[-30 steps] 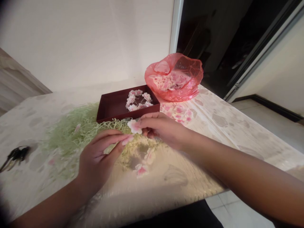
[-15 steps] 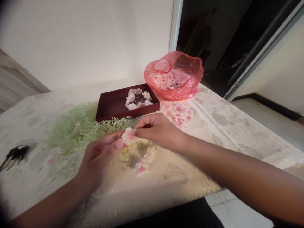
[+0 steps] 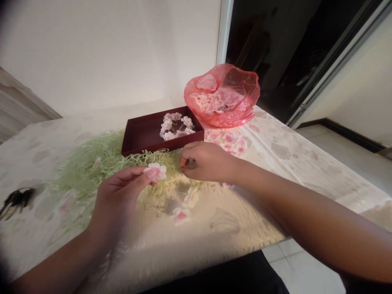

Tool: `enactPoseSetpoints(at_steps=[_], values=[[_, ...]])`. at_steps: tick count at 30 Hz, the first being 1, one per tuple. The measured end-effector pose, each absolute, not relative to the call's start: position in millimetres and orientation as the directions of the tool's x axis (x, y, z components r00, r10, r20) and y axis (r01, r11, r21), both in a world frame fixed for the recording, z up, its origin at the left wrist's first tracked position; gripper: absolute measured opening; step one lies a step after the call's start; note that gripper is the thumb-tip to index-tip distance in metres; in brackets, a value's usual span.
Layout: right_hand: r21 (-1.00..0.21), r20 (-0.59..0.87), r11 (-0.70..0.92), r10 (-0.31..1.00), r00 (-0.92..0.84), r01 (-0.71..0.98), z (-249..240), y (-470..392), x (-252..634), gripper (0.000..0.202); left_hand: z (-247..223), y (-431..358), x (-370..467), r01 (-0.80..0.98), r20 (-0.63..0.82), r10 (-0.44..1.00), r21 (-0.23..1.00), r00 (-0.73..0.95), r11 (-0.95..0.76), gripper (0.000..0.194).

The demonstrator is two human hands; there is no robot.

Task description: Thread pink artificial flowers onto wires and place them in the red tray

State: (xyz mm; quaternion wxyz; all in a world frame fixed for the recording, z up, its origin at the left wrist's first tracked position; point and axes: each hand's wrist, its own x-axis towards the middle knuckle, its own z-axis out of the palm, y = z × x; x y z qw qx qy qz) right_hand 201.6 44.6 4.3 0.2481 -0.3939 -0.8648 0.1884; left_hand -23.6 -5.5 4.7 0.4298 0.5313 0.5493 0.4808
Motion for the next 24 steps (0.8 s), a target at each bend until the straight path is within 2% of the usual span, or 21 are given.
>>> enactPoseSetpoints(at_steps=[8,16,20,24], values=[[-0.443,0.231,0.618,0.779,-0.584,0.649,-5,44,194,0.008,6,-7,-23,0.174,0.008,1.0,0.985,-0.018,-0.004,0.007],[-0.39,0.241,0.61,0.791,-0.562,0.69,-4,37,188,0.011,6,-6,-23,0.18,0.013,0.999,0.984,-0.053,-0.003,0.012],[-0.457,0.325,0.592,0.806,-0.494,0.664,-5,38,190,0.009,6,-5,-23,0.14,0.008,0.999,0.99,-0.052,0.0,0.008],[-0.637,0.358,0.543,0.837,-0.413,0.547,-5,41,192,0.01,7,-5,-22,0.122,-0.013,0.999,0.992,-0.044,0.018,0.006]])
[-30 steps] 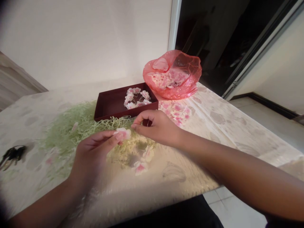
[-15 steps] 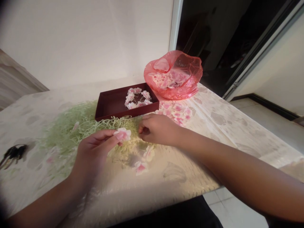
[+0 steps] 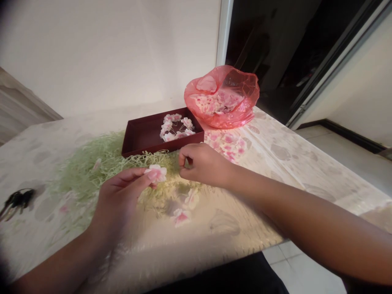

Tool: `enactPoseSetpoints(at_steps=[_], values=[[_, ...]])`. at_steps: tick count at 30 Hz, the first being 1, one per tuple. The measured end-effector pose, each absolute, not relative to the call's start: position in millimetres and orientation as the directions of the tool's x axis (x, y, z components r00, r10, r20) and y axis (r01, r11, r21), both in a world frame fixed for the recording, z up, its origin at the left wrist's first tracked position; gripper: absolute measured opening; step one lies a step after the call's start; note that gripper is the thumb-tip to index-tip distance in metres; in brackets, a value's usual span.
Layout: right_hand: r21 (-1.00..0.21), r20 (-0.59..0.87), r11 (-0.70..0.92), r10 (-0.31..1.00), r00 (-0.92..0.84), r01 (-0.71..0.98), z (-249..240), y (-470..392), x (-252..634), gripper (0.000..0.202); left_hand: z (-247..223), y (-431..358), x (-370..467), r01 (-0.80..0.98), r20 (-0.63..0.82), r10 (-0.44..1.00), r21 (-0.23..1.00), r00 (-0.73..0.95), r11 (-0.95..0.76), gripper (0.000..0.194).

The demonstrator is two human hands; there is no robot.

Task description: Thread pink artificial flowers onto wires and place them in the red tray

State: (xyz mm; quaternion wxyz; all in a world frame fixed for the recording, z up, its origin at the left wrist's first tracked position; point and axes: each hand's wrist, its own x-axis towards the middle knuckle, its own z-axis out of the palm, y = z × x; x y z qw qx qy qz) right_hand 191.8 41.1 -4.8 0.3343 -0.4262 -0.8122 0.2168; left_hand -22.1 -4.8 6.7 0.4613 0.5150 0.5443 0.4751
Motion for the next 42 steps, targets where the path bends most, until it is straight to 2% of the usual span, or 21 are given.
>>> enactPoseSetpoints(at_steps=[3,5,11,16,19,22,28,35,42], values=[[-0.778,0.352,0.487,0.861,-0.368,0.397,-3,41,193,0.013,7,-4,-21,0.099,-0.03,0.998,0.994,-0.049,0.035,0.009],[-0.826,0.347,0.474,0.854,-0.387,0.305,0,40,193,0.016,7,-4,-21,0.084,-0.041,0.998,0.995,-0.045,0.044,0.011],[-0.936,0.281,0.335,0.894,-0.35,0.103,4,34,189,0.018,8,-6,-22,0.082,-0.063,0.998,0.995,-0.032,0.065,0.013],[-0.958,0.279,0.283,0.892,-0.356,-0.04,6,25,185,0.014,7,-7,-21,0.077,-0.069,0.997,0.994,-0.046,0.072,0.014],[-0.961,0.271,0.27,0.883,-0.384,-0.057,7,18,182,0.014,6,-7,-23,0.061,-0.074,0.997,0.995,-0.024,0.075,0.014],[-0.963,0.251,0.269,0.898,-0.362,0.0,7,13,179,0.012,3,-7,-24,0.026,-0.089,0.996,0.996,-0.014,0.09,0.014],[-0.887,0.394,0.446,0.867,-0.304,0.123,7,13,174,0.003,1,-6,-22,0.02,-0.079,0.997,0.997,-0.01,0.079,0.009],[-0.958,0.228,0.266,0.932,-0.282,0.104,5,7,172,0.006,4,-9,-21,0.009,-0.082,0.996,0.997,0.04,0.082,0.01],[-0.964,0.251,0.265,0.926,-0.282,0.01,7,7,173,0.009,4,-8,-22,0.043,-0.086,0.995,0.995,0.049,0.084,0.009]])
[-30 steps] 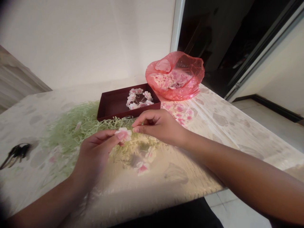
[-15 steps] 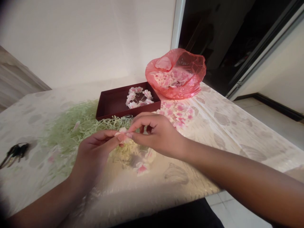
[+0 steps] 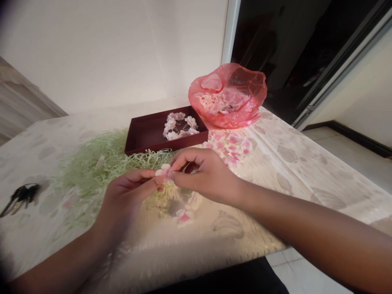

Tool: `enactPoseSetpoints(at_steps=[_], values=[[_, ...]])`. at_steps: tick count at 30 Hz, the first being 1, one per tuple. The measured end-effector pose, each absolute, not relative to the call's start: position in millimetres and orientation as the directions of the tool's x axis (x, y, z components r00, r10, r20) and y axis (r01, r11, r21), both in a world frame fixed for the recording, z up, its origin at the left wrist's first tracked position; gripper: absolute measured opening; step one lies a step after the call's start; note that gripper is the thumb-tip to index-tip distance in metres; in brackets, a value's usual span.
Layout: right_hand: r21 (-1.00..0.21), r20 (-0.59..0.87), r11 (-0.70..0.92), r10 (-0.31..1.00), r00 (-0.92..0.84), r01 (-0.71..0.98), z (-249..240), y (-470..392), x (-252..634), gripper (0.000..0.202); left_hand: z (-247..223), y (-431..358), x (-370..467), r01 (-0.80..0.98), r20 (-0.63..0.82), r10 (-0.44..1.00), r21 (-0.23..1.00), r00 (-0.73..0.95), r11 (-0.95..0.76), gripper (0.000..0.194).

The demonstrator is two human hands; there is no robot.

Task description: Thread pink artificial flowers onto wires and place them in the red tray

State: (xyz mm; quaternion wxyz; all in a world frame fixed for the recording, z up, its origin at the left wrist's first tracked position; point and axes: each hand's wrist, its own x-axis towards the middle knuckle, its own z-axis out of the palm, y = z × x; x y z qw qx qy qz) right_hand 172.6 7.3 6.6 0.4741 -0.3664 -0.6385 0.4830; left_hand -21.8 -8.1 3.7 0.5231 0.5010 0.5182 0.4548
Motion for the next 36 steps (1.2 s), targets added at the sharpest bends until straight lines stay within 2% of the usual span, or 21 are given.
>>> enactPoseSetpoints(at_steps=[7,21,29,36], values=[[-0.983,0.174,0.183,0.936,-0.305,0.001,0,9,171,0.011,6,-9,-21,0.087,-0.092,0.994,0.992,0.058,0.087,0.008],[-0.966,0.19,0.231,0.939,-0.287,0.116,-2,6,171,0.009,4,-12,-19,0.099,-0.067,0.995,0.993,0.076,0.059,0.007],[-0.978,0.189,0.207,0.936,-0.296,0.03,-6,8,170,0.011,3,-11,-21,0.088,-0.083,0.992,0.993,0.096,0.075,0.009],[-0.977,0.185,0.209,0.937,-0.296,0.05,-8,9,171,0.009,2,-9,-21,0.046,-0.101,0.992,0.994,0.082,0.097,0.011]])
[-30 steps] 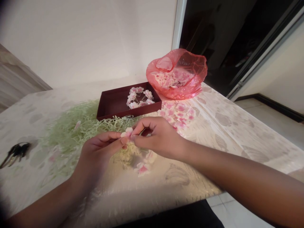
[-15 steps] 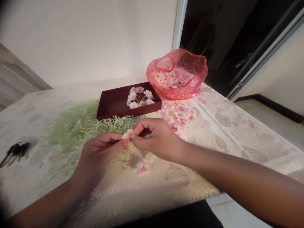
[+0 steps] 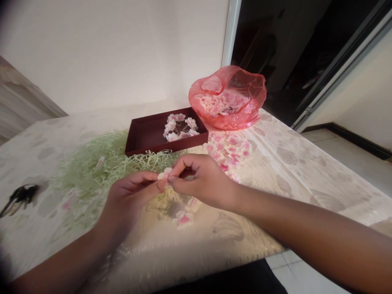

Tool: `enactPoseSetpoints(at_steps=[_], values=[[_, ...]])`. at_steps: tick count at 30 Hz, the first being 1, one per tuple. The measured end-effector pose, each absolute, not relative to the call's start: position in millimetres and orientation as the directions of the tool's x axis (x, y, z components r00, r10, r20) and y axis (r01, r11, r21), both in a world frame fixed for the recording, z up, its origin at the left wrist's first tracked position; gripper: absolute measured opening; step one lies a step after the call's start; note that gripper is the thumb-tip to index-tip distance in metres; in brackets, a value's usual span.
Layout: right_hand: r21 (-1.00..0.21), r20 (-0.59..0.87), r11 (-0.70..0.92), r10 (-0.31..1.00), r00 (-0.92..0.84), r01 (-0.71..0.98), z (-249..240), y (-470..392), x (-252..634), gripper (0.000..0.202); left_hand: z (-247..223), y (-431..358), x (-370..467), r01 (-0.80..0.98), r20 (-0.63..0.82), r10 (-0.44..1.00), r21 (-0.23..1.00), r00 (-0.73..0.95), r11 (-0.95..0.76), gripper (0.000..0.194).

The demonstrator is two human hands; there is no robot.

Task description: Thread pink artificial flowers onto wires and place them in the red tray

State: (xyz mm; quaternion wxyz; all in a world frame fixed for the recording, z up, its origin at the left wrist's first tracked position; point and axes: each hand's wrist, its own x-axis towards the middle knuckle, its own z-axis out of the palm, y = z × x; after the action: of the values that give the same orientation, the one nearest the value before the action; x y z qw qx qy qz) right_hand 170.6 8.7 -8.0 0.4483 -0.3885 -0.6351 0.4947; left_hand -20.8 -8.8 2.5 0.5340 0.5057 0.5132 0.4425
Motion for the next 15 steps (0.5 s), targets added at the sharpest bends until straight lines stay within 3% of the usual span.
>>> enactPoseSetpoints(at_steps=[15], values=[[-0.97,0.187,0.232,0.903,-0.387,0.072,-9.6,7.9,170.2,0.011,4.5,-10.1,-19.5,0.089,-0.082,0.994,0.993,0.077,0.075,0.009]])
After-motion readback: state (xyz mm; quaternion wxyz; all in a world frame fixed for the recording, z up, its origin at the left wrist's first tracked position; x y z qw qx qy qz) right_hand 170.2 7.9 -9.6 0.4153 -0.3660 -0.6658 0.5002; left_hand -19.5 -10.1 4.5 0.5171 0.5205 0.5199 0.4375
